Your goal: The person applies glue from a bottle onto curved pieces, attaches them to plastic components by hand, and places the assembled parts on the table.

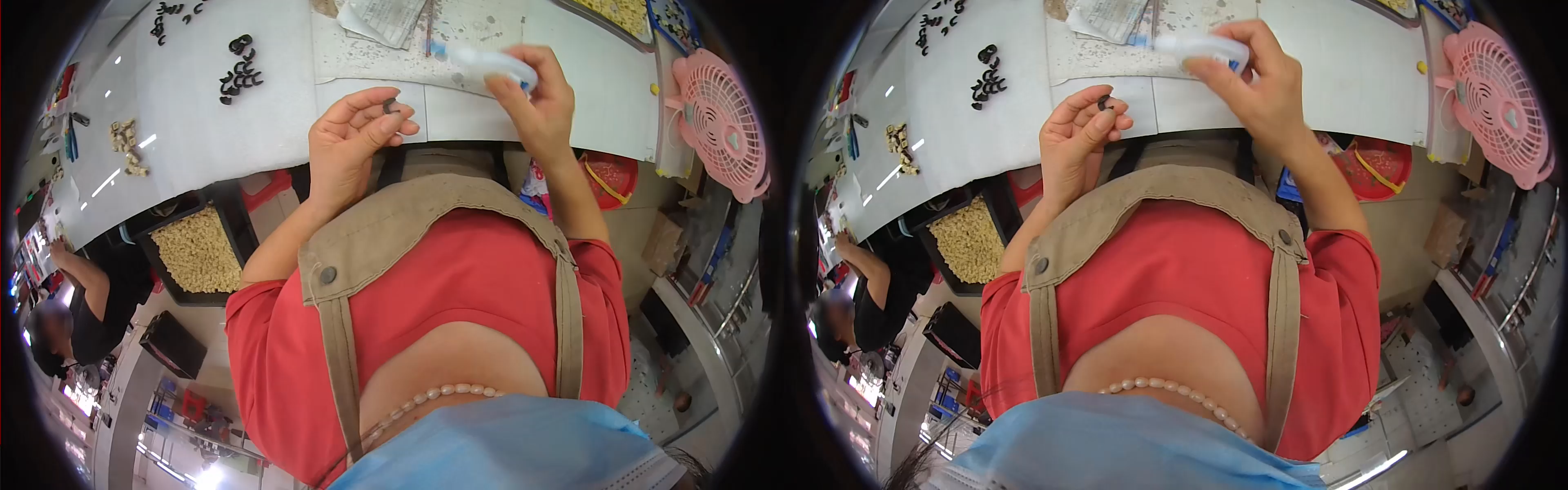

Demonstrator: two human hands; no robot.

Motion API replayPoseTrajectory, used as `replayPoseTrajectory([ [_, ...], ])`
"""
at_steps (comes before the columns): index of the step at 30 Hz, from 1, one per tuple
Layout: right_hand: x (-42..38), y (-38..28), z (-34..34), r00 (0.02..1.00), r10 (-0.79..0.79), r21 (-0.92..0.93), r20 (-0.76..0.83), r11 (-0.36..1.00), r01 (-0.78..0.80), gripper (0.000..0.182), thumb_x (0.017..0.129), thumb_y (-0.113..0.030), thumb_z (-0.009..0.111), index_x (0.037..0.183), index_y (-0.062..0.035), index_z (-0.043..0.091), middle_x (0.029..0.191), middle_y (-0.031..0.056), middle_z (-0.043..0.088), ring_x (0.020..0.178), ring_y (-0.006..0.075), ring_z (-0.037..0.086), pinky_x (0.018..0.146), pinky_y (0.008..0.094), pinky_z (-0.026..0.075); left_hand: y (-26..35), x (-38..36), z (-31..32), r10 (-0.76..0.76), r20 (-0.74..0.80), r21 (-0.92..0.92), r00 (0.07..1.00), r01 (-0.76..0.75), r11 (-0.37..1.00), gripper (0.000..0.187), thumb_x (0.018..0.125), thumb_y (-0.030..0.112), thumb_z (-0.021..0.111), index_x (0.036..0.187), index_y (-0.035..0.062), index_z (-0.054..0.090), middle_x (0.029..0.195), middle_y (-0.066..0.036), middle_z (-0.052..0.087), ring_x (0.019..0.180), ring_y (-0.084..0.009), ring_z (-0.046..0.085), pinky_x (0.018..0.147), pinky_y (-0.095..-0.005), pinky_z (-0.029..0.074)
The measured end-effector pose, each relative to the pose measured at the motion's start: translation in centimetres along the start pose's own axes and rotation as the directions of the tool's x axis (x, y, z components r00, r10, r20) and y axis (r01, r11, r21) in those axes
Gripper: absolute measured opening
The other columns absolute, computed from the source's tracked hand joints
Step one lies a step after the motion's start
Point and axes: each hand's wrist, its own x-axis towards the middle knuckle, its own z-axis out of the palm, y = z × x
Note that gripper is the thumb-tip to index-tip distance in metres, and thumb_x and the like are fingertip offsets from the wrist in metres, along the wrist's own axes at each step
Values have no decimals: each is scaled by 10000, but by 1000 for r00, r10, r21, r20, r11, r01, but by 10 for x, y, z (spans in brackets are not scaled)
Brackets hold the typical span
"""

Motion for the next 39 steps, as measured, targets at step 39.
replayPoseTrajectory([
  [39,-41,-33,14,913,-356,-100,-199,934,343,188,615,-69,726,716,-41,570,571,39,553,456,106,515,404,211,394,-10,-13,16,-83,-47,47,995,85,995,302,760,-20,612,1052,-23,536,914,-123,621,834,-179,619,700,-228,496],
])
